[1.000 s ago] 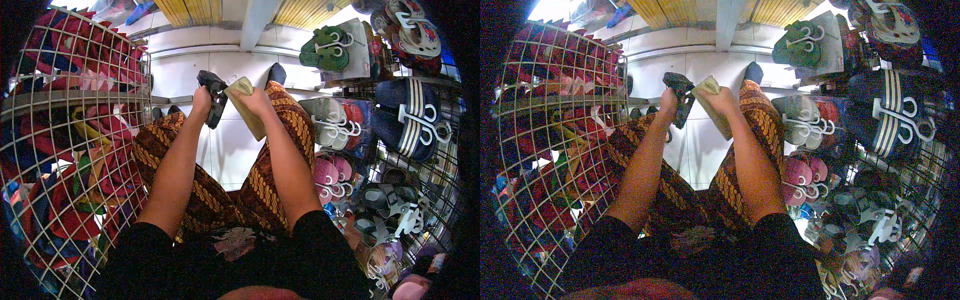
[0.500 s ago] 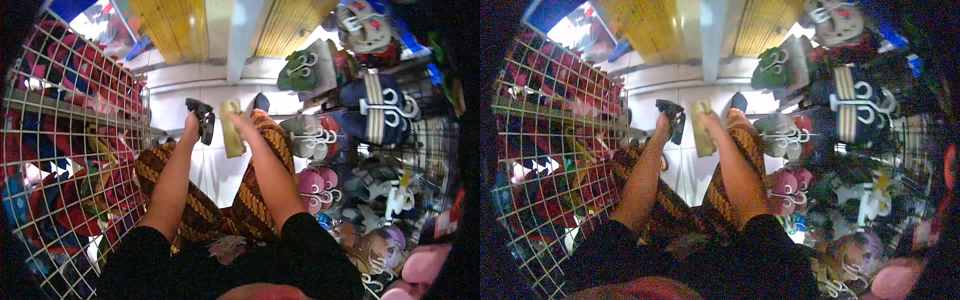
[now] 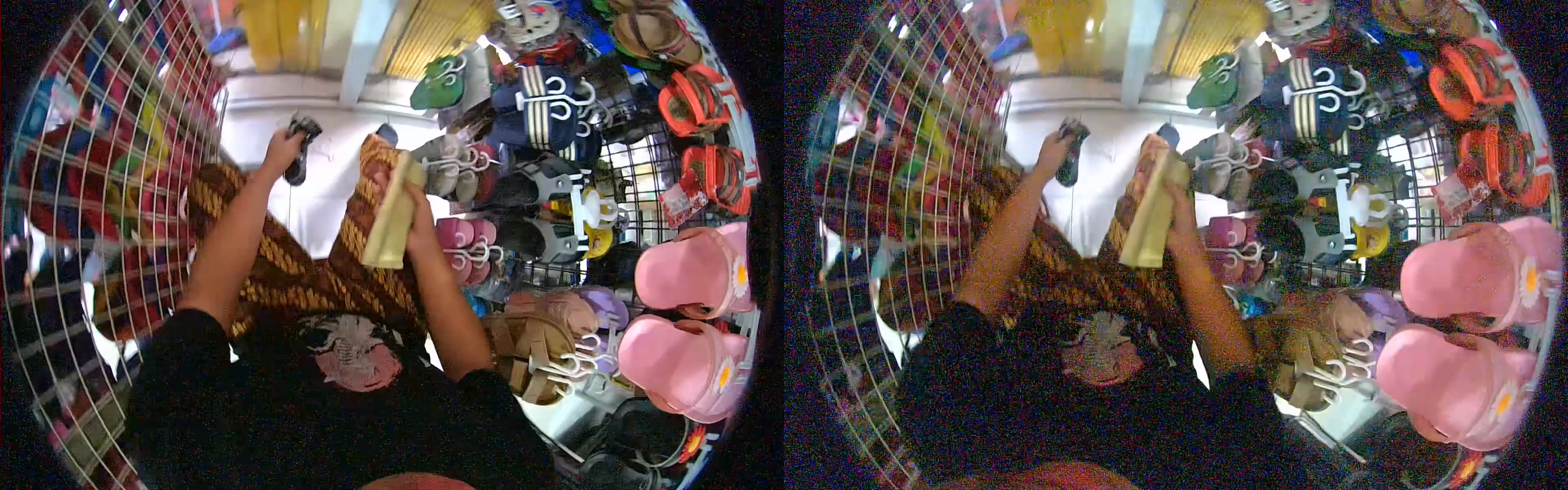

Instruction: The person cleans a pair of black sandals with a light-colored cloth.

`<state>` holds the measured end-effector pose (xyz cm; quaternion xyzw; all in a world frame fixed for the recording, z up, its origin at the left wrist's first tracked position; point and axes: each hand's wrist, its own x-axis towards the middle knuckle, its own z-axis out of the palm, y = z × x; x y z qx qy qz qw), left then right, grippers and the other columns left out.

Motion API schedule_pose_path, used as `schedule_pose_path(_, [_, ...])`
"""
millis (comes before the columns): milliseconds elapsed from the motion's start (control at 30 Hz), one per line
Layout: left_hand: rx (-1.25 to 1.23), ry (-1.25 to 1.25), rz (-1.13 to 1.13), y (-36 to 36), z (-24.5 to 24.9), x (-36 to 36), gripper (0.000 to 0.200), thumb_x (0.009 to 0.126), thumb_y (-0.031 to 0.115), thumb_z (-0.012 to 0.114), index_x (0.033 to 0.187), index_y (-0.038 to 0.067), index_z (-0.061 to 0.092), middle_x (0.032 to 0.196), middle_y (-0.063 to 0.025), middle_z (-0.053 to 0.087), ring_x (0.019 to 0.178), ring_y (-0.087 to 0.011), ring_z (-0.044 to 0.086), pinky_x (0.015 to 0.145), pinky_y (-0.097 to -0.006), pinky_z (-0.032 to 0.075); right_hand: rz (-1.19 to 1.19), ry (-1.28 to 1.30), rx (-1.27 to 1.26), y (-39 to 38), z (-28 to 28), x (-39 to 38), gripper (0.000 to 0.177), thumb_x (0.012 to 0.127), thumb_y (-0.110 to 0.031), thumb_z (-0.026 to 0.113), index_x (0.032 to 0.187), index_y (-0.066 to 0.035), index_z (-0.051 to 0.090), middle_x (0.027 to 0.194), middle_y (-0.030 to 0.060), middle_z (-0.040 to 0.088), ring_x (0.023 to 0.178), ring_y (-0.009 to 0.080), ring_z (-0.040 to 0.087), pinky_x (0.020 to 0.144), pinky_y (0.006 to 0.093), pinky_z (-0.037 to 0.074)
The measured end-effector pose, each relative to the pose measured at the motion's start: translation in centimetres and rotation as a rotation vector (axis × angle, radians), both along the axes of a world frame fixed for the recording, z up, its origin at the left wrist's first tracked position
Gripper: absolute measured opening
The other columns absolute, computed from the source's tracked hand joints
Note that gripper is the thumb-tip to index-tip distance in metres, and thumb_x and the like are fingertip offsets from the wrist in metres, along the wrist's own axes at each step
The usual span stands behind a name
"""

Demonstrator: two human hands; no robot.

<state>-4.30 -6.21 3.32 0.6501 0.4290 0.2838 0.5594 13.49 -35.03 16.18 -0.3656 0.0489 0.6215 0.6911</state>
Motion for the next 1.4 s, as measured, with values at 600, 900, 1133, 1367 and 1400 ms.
schedule_pose_path(600, [0.882, 0.450, -0.972, -19.5, 20.6, 0.6, 0.039, 0.067, 0.026, 0.074, 0.101, 0.010, 0.068, 0.091, -0.0147, 0.066, 0.090, -0.0351, 0.065, 0.077, -0.0464, 0.053, 0.381, -1.815, -0.343, -15.4, 13.8, -7.1, 0.072, 0.077, -0.005, 0.072, 0.142, -0.005, 0.042, 0.129, 0.0203, 0.055, 0.120, 0.0351, 0.054, 0.102, 0.0406, 0.043])
schedule_pose_path(900, [0.739, 0.246, -1.105, -23.6, 21.2, -1.9, 0.061, 0.067, 0.039, 0.078, 0.120, 0.013, 0.060, 0.109, -0.0188, 0.053, 0.098, -0.0388, 0.057, 0.084, -0.0481, 0.045, 0.272, -1.759, -0.383, -19.0, 6.0, -6.1, 0.068, 0.075, -0.005, 0.075, 0.137, -0.005, 0.047, 0.119, 0.0172, 0.058, 0.111, 0.0320, 0.059, 0.096, 0.0386, 0.046])
schedule_pose_path(1133, [0.808, 0.251, -0.812, -26.6, 19.4, -1.5, 0.050, 0.079, 0.047, 0.069, 0.122, 0.022, 0.061, 0.118, -0.0153, 0.054, 0.094, -0.0325, 0.060, 0.078, -0.0428, 0.042, 0.351, -1.774, -0.449, -18.8, 5.9, -6.9, 0.071, 0.070, -0.003, 0.075, 0.136, -0.005, 0.049, 0.112, 0.0176, 0.058, 0.101, 0.0329, 0.060, 0.089, 0.0393, 0.047])
schedule_pose_path(1367, [0.814, 0.341, -0.742, -27.2, 19.2, -0.4, 0.080, 0.074, 0.052, 0.071, 0.134, 0.003, 0.051, 0.125, -0.0139, 0.054, 0.094, -0.0276, 0.062, 0.080, -0.0407, 0.044, 0.503, -1.608, -0.535, -20.3, 5.5, -6.6, 0.066, 0.075, -0.009, 0.070, 0.138, -0.006, 0.049, 0.113, 0.0180, 0.062, 0.103, 0.0326, 0.062, 0.090, 0.0384, 0.048])
schedule_pose_path(1400, [0.863, 0.322, -0.718, -27.1, 19.3, -0.2, 0.081, 0.071, 0.051, 0.073, 0.130, 0.000, 0.053, 0.121, -0.0123, 0.056, 0.091, -0.0248, 0.062, 0.080, -0.0383, 0.043, 0.525, -1.636, -0.539, -20.3, 5.7, -6.5, 0.065, 0.075, -0.010, 0.070, 0.137, -0.006, 0.050, 0.113, 0.0182, 0.062, 0.104, 0.0324, 0.062, 0.090, 0.0383, 0.048])
